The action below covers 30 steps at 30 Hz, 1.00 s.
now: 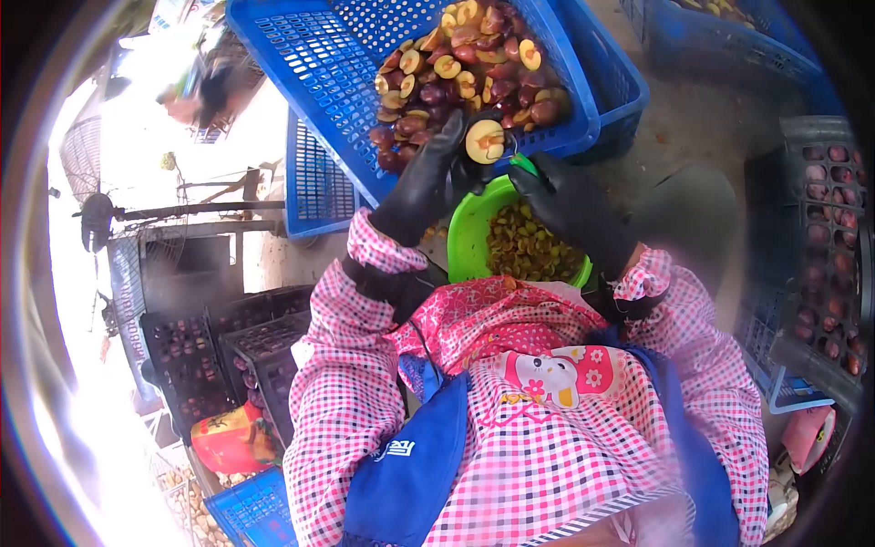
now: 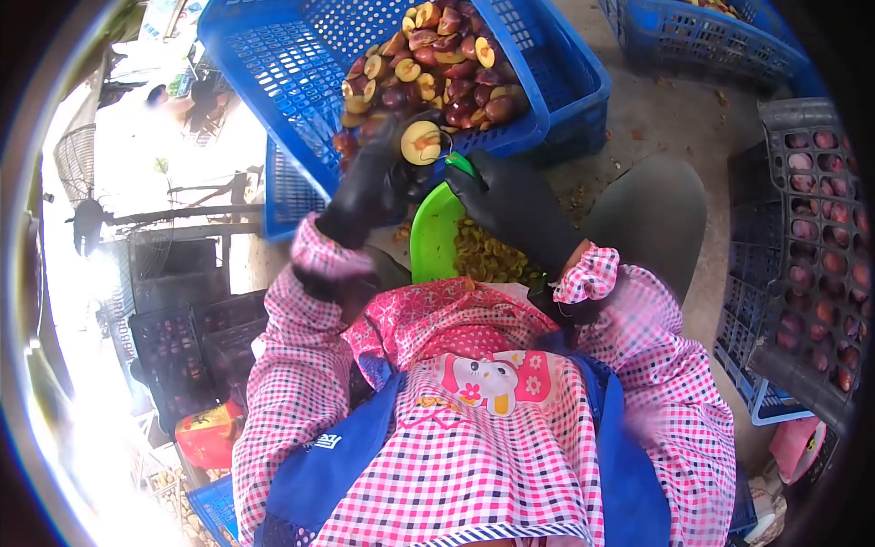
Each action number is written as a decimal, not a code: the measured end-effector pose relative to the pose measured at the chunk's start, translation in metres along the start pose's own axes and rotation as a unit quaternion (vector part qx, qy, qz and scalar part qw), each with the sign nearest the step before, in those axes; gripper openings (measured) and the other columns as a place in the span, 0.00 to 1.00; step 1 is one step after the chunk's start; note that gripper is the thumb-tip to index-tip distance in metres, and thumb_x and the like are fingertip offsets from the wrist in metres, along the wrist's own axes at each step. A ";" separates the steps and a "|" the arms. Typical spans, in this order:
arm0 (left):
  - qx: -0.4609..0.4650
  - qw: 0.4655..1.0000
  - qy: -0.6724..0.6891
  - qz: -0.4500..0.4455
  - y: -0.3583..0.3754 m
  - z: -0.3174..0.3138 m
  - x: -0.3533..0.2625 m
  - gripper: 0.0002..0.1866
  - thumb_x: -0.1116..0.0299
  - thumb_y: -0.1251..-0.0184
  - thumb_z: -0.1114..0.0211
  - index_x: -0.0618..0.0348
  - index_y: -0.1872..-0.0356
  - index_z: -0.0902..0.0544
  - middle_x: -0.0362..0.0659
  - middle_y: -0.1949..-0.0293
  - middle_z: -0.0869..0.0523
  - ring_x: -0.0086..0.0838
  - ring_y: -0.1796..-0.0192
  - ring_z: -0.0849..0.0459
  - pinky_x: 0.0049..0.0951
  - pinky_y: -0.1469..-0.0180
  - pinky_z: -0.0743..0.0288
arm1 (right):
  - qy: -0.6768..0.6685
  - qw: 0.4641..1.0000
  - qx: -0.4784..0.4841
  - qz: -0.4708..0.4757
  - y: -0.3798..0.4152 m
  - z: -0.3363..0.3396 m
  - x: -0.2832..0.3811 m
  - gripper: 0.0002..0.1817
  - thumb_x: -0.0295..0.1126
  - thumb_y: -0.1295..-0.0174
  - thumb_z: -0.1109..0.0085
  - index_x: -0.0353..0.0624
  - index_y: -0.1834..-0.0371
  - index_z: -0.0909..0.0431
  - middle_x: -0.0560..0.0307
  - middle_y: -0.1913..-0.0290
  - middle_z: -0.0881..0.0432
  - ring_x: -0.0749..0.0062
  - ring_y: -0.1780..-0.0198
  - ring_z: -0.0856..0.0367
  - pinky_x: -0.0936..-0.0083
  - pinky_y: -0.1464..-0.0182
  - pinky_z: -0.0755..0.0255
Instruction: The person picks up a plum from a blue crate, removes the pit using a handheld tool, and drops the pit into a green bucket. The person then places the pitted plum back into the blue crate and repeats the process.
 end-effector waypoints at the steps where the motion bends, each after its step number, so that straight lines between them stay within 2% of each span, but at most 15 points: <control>1: -0.033 0.999 0.010 0.006 0.002 -0.011 0.001 0.22 0.58 0.22 0.51 0.61 0.35 0.30 0.42 0.55 0.18 0.24 0.57 0.19 0.22 0.57 0.24 | -0.021 0.999 0.014 -0.021 0.001 0.000 0.000 0.20 0.49 0.30 0.48 0.41 0.62 0.24 0.43 0.73 0.21 0.47 0.69 0.20 0.58 0.66 0.31; 2: -0.066 0.998 0.019 0.013 0.004 -0.017 0.003 0.23 0.56 0.21 0.54 0.62 0.35 0.30 0.42 0.56 0.18 0.24 0.59 0.19 0.22 0.58 0.25 | -0.042 0.998 0.026 -0.043 0.002 0.000 -0.001 0.20 0.50 0.30 0.48 0.41 0.63 0.24 0.43 0.73 0.21 0.47 0.69 0.20 0.58 0.66 0.31; 3: -0.097 0.994 -0.057 -0.007 0.006 -0.015 0.009 0.27 0.48 0.21 0.56 0.62 0.42 0.26 0.41 0.58 0.17 0.25 0.59 0.18 0.22 0.60 0.25 | -0.041 0.998 0.026 -0.043 0.003 0.000 -0.001 0.20 0.50 0.30 0.48 0.41 0.63 0.24 0.43 0.73 0.21 0.47 0.69 0.20 0.58 0.66 0.31; 5: -0.068 0.997 -0.029 0.002 0.001 -0.003 0.014 0.28 0.45 0.22 0.57 0.61 0.44 0.25 0.42 0.59 0.16 0.25 0.62 0.18 0.23 0.62 0.25 | -0.103 0.992 0.041 -0.065 0.004 -0.001 -0.001 0.20 0.50 0.30 0.48 0.41 0.63 0.23 0.43 0.73 0.21 0.47 0.69 0.20 0.58 0.66 0.31; 7: -0.042 0.999 0.000 0.012 -0.001 0.000 0.020 0.29 0.42 0.23 0.58 0.60 0.47 0.24 0.42 0.60 0.16 0.26 0.65 0.18 0.24 0.65 0.25 | -0.087 0.994 0.037 -0.052 0.006 -0.001 0.000 0.21 0.50 0.30 0.48 0.41 0.63 0.23 0.42 0.72 0.20 0.46 0.69 0.20 0.58 0.65 0.31; 9: -0.249 0.967 0.026 0.041 -0.005 -0.017 0.020 0.31 0.40 0.23 0.59 0.60 0.48 0.23 0.43 0.63 0.16 0.26 0.72 0.19 0.25 0.71 0.27 | -0.071 0.996 0.034 -0.039 0.007 -0.002 -0.001 0.21 0.50 0.30 0.48 0.40 0.63 0.22 0.42 0.72 0.20 0.45 0.68 0.20 0.57 0.65 0.30; 11: -0.226 0.973 0.007 0.039 -0.004 -0.011 0.023 0.32 0.39 0.24 0.59 0.59 0.51 0.22 0.42 0.66 0.16 0.25 0.74 0.21 0.24 0.73 0.29 | -0.006 1.000 0.017 0.003 0.008 -0.005 -0.004 0.21 0.50 0.31 0.48 0.40 0.62 0.22 0.40 0.70 0.19 0.43 0.66 0.20 0.55 0.64 0.30; 15: -0.191 0.980 -0.063 -0.014 -0.004 -0.016 0.024 0.34 0.35 0.27 0.59 0.58 0.57 0.21 0.39 0.74 0.19 0.20 0.79 0.26 0.20 0.78 0.35 | -0.004 1.000 0.012 0.002 0.008 -0.010 -0.006 0.22 0.50 0.31 0.48 0.39 0.62 0.22 0.38 0.69 0.19 0.41 0.65 0.19 0.54 0.63 0.30; 19: -0.210 0.963 -0.166 -0.021 -0.001 -0.007 0.034 0.35 0.33 0.28 0.60 0.57 0.60 0.20 0.37 0.76 0.21 0.18 0.81 0.28 0.19 0.80 0.39 | -0.037 0.999 0.003 0.024 0.007 -0.012 -0.006 0.21 0.49 0.31 0.46 0.39 0.62 0.21 0.38 0.69 0.19 0.42 0.66 0.20 0.55 0.63 0.30; 21: -0.203 0.927 -0.288 -0.128 -0.001 -0.016 0.027 0.36 0.32 0.28 0.62 0.57 0.60 0.21 0.36 0.77 0.22 0.18 0.83 0.31 0.19 0.82 0.41 | -0.055 0.998 0.002 0.021 0.007 -0.014 -0.005 0.20 0.48 0.32 0.46 0.39 0.62 0.21 0.39 0.69 0.19 0.42 0.67 0.20 0.55 0.64 0.30; 24: -0.194 0.945 -0.235 -0.115 -0.002 -0.017 0.031 0.37 0.32 0.28 0.65 0.58 0.58 0.21 0.36 0.77 0.23 0.17 0.83 0.32 0.19 0.81 0.42 | -0.062 0.996 -0.018 0.055 0.007 -0.016 -0.005 0.19 0.47 0.32 0.44 0.38 0.63 0.21 0.39 0.69 0.19 0.43 0.67 0.20 0.56 0.65 0.30; 25: -0.194 0.945 -0.236 -0.114 0.000 -0.014 0.027 0.37 0.32 0.28 0.65 0.58 0.58 0.21 0.36 0.77 0.23 0.17 0.83 0.32 0.19 0.81 0.42 | -0.060 0.997 -0.011 0.047 0.008 -0.016 -0.004 0.19 0.46 0.32 0.44 0.38 0.63 0.20 0.39 0.69 0.19 0.43 0.67 0.20 0.56 0.65 0.30; 27: -0.082 0.994 -0.066 -0.008 0.003 -0.011 0.023 0.17 0.60 0.19 0.57 0.61 0.46 0.27 0.40 0.63 0.20 0.21 0.66 0.22 0.19 0.71 0.28 | -0.059 0.998 -0.003 0.038 0.009 -0.015 -0.003 0.19 0.46 0.32 0.44 0.38 0.63 0.20 0.39 0.70 0.19 0.43 0.67 0.20 0.56 0.65 0.30; 28: -0.082 0.994 -0.066 -0.007 0.003 -0.013 0.024 0.17 0.60 0.19 0.57 0.61 0.46 0.27 0.40 0.63 0.20 0.21 0.66 0.22 0.19 0.71 0.28 | -0.063 0.998 0.001 0.033 0.008 -0.014 -0.002 0.19 0.46 0.32 0.44 0.38 0.64 0.20 0.39 0.69 0.19 0.43 0.66 0.20 0.56 0.64 0.30; 30: -0.152 0.959 -0.232 -0.060 0.002 -0.020 0.027 0.23 0.53 0.18 0.62 0.62 0.48 0.26 0.41 0.64 0.19 0.22 0.66 0.21 0.19 0.69 0.26 | -0.067 0.997 0.006 0.028 0.008 -0.015 -0.002 0.19 0.46 0.32 0.44 0.38 0.64 0.20 0.39 0.69 0.19 0.43 0.66 0.20 0.56 0.64 0.30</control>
Point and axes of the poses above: each hand's wrist, its own y-axis away from the middle knuckle, its own z-axis out of the back of the hand, x = y × z, the point moved 3 cm from there along -y, towards the middle knuckle
